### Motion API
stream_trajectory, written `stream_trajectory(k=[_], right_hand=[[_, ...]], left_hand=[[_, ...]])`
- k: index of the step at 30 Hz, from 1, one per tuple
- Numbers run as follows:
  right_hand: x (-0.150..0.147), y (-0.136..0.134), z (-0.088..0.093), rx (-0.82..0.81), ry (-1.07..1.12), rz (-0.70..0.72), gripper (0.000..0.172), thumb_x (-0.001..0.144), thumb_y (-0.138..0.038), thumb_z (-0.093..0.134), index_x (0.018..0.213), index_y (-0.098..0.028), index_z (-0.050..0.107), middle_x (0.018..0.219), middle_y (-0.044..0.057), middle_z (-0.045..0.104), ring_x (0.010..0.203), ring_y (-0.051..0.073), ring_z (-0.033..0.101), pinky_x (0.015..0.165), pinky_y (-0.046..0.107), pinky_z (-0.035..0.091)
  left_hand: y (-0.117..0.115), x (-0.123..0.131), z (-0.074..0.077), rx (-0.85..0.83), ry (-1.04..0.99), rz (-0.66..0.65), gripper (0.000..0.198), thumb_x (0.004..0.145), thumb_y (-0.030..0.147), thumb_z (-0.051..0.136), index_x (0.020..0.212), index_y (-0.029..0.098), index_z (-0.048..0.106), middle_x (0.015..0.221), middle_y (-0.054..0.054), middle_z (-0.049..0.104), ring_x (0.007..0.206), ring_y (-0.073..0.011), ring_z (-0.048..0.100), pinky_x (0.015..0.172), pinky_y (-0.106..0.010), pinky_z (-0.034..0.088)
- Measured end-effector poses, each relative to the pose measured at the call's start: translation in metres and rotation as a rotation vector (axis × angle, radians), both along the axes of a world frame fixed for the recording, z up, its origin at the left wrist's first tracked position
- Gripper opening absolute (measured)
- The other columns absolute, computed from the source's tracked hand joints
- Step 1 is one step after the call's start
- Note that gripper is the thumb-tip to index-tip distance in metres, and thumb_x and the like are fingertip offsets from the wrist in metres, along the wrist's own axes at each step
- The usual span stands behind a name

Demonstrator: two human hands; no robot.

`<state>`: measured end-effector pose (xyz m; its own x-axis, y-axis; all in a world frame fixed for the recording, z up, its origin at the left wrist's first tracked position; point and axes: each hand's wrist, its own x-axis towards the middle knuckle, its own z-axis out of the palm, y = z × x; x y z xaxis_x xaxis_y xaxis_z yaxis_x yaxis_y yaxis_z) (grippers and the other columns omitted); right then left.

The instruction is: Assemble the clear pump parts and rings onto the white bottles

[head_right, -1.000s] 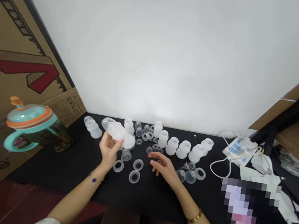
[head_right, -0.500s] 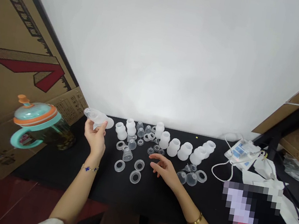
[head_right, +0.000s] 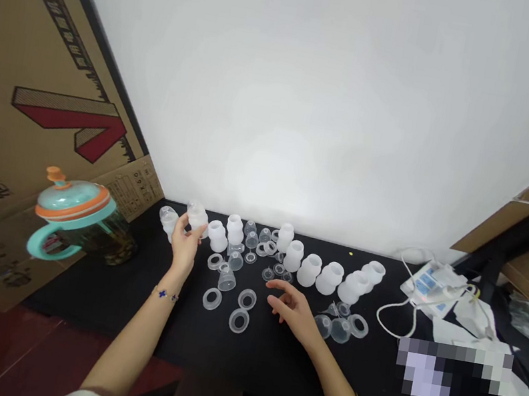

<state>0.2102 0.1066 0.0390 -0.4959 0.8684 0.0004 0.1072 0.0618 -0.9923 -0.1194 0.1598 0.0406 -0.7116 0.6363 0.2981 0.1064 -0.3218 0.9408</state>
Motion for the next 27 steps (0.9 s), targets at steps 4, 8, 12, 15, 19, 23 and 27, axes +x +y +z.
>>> stream_trajectory(k=[4, 8, 12, 15, 19, 23, 27], right_hand=[[0.0, 0.0, 0.003, 0.0, -0.022, -0.007, 0.043, 0.088, -0.048, 0.066, 0.121, -0.021, 0.066, 0.089, 0.006, 0.067, 0.065, 0.014, 0.057, 0.049, 0.023, 0.047], [-0.001, 0.0, 0.005, -0.005, -0.043, -0.013, 0.044, 0.087, -0.049, 0.066, 0.12, -0.02, 0.067, 0.086, 0.006, 0.066, 0.066, 0.015, 0.058, 0.049, 0.024, 0.047], [-0.001, 0.0, 0.005, -0.008, -0.04, -0.015, 0.045, 0.086, -0.051, 0.066, 0.12, -0.022, 0.067, 0.094, 0.007, 0.067, 0.07, 0.016, 0.059, 0.05, 0.024, 0.047], [0.0, -0.001, 0.005, -0.004, -0.04, -0.012, 0.044, 0.086, -0.051, 0.066, 0.12, -0.022, 0.067, 0.098, 0.007, 0.067, 0.07, 0.016, 0.058, 0.05, 0.024, 0.047], [0.001, -0.002, 0.004, -0.003, -0.057, -0.004, 0.044, 0.087, -0.05, 0.066, 0.121, -0.022, 0.066, 0.083, 0.004, 0.064, 0.069, 0.016, 0.058, 0.051, 0.024, 0.047], [0.002, -0.003, 0.004, 0.01, -0.081, 0.002, 0.044, 0.088, -0.05, 0.066, 0.122, -0.022, 0.065, 0.075, 0.001, 0.06, 0.067, 0.017, 0.058, 0.052, 0.025, 0.047], [0.002, -0.003, 0.006, 0.03, -0.107, 0.002, 0.044, 0.089, -0.051, 0.065, 0.123, -0.023, 0.065, 0.078, 0.002, 0.061, 0.068, 0.017, 0.058, 0.053, 0.026, 0.047]], left_hand=[[0.004, -0.001, -0.006, -0.05, -0.045, -0.026, 0.048, 0.077, 0.018, 0.073, 0.123, 0.021, 0.058, 0.123, -0.01, 0.063, 0.064, -0.0089, 0.061, 0.046, -0.017, 0.044], [0.008, -0.002, -0.01, -0.105, -0.088, -0.023, 0.045, 0.079, 0.015, 0.071, 0.122, 0.02, 0.058, 0.124, -0.011, 0.062, 0.07, -0.0122, 0.065, 0.05, -0.02, 0.05], [0.01, -0.003, -0.012, -0.137, -0.153, -0.026, 0.045, 0.079, 0.012, 0.07, 0.122, 0.02, 0.057, 0.128, -0.011, 0.06, 0.072, -0.013, 0.066, 0.053, -0.021, 0.053], [0.011, -0.003, -0.013, -0.154, -0.18, -0.032, 0.044, 0.079, 0.01, 0.069, 0.12, 0.019, 0.057, 0.129, -0.012, 0.059, 0.074, -0.0137, 0.068, 0.053, -0.021, 0.054], [0.011, -0.003, -0.013, -0.148, -0.195, -0.018, 0.045, 0.078, 0.009, 0.07, 0.12, 0.02, 0.057, 0.131, -0.011, 0.058, 0.08, -0.0149, 0.069, 0.058, -0.022, 0.057], [0.012, -0.004, -0.013, -0.12, -0.275, -0.018, 0.043, 0.077, 0.01, 0.072, 0.117, 0.02, 0.057, 0.132, -0.012, 0.056, 0.101, -0.021, 0.066, 0.072, -0.027, 0.061], [0.011, -0.003, -0.013, -0.128, -0.402, -0.05, 0.04, 0.076, 0.011, 0.074, 0.112, 0.019, 0.057, 0.135, -0.012, 0.051, 0.117, -0.0253, 0.059, 0.082, -0.031, 0.06]])
